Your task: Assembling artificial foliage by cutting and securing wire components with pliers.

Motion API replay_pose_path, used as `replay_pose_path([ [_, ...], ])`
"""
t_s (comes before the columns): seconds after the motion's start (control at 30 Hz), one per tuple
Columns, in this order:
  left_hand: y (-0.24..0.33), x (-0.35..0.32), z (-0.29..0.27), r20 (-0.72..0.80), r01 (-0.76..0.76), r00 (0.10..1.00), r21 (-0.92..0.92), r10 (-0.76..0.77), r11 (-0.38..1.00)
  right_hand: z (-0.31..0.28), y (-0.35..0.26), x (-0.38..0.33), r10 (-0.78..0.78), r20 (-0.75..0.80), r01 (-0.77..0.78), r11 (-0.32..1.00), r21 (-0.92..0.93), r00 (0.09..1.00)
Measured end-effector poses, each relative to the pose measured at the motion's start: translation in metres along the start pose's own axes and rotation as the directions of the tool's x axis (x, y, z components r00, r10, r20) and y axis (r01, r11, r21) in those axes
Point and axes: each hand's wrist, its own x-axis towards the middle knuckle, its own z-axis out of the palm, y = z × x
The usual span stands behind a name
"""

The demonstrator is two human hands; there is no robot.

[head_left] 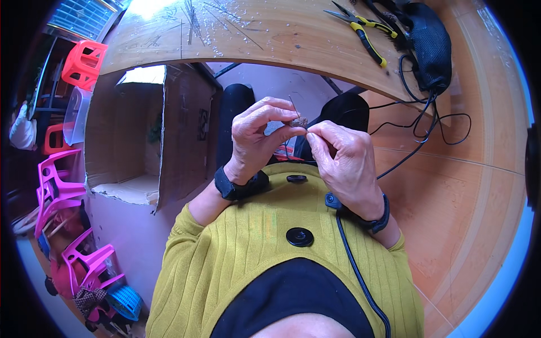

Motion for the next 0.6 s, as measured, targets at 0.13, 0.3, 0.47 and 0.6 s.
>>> replay_pose_path([
  [0.13, -0.002, 0.002, -0.002, 0.041, -0.096, 0.995, 0.161, 0.090, 0.982, -0.002, 0.001, 0.002, 0.033, 0.065, -0.036, 0.998, 0.059, 0.997],
  [0.3, -0.001, 0.001, -0.003, 0.051, -0.095, 0.995, 0.210, 0.086, 0.973, -0.003, 0.001, 0.004, 0.033, 0.096, -0.038, 0.998, 0.051, 0.995],
  [0.47, 0.002, -0.006, 0.000, 0.081, 0.158, 0.985, -0.092, -0.151, 0.983, -0.015, -0.002, 0.007, -0.029, 0.120, 0.031, 0.999, -0.015, 0.992],
  [0.6, 0.007, -0.006, 0.004, 0.117, 0.357, 0.934, -0.310, -0.337, 0.881, -0.011, 0.001, 0.001, -0.127, 0.104, 0.139, 0.983, -0.121, 0.986],
])
